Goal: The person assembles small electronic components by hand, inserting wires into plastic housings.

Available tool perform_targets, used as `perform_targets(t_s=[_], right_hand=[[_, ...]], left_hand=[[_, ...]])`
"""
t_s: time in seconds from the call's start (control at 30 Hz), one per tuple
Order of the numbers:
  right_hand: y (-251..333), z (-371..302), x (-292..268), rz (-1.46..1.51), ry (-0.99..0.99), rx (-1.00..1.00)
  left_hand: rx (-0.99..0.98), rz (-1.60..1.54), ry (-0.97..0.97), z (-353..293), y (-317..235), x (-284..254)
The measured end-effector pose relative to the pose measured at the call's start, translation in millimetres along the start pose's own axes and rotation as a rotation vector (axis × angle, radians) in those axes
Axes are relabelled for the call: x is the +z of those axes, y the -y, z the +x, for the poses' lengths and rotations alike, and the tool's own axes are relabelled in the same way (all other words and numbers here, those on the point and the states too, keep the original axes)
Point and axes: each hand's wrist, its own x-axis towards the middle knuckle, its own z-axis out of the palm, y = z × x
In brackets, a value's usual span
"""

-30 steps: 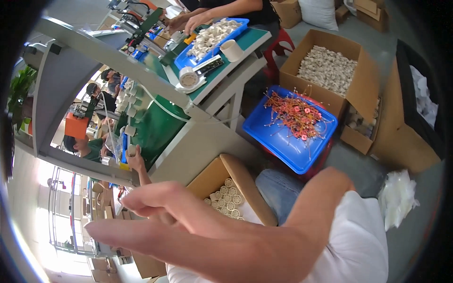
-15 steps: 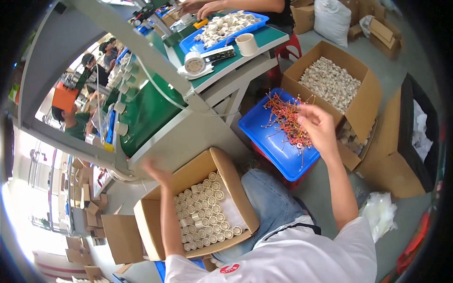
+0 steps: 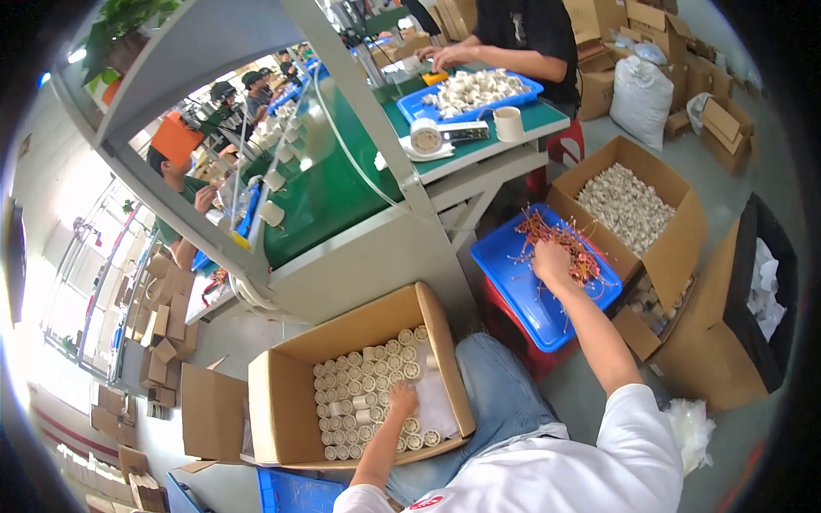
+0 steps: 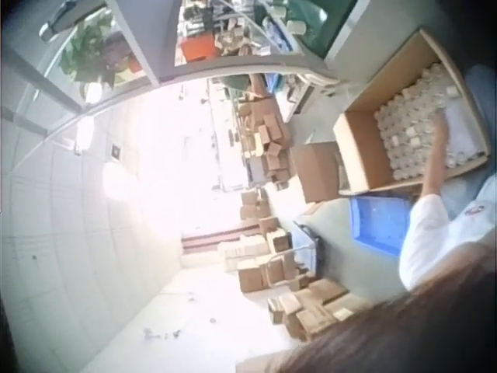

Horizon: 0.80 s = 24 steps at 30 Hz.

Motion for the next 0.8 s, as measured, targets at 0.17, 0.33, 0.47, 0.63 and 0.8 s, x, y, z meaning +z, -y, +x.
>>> perform_targets(t_s=[0.17, 0.33, 0.47, 0.63, 0.8], right_hand=[[-3.0, 9.5, 6.3, -0.047, -0.006, 0.083], [8.9, -10.0, -25.4, 0.155, -0.060, 0.130], [-16.6, -34.5, -44.1, 0.529, -0.242, 0.082], [-31.7, -67.3, -73.5, 0.974, -0.327, -0.048], [-2.3, -121.5, -112.8, 1.323, -0.173, 0.006]], left_hand=[[-0.054, -0.017, -0.039, 0.6, -2.8, -3.7], [-0.219, -0.079, 0.033, 6.3, -5.7, -5.2], [-0.263, -0.087, -0.005, 8.4, 2.1, 3.1], [-0.329, -0.116, 0.026, 15.6, 3.3, 2.9], [-0.221, -0.663, 0.108, 9.2, 34.9, -17.5]])
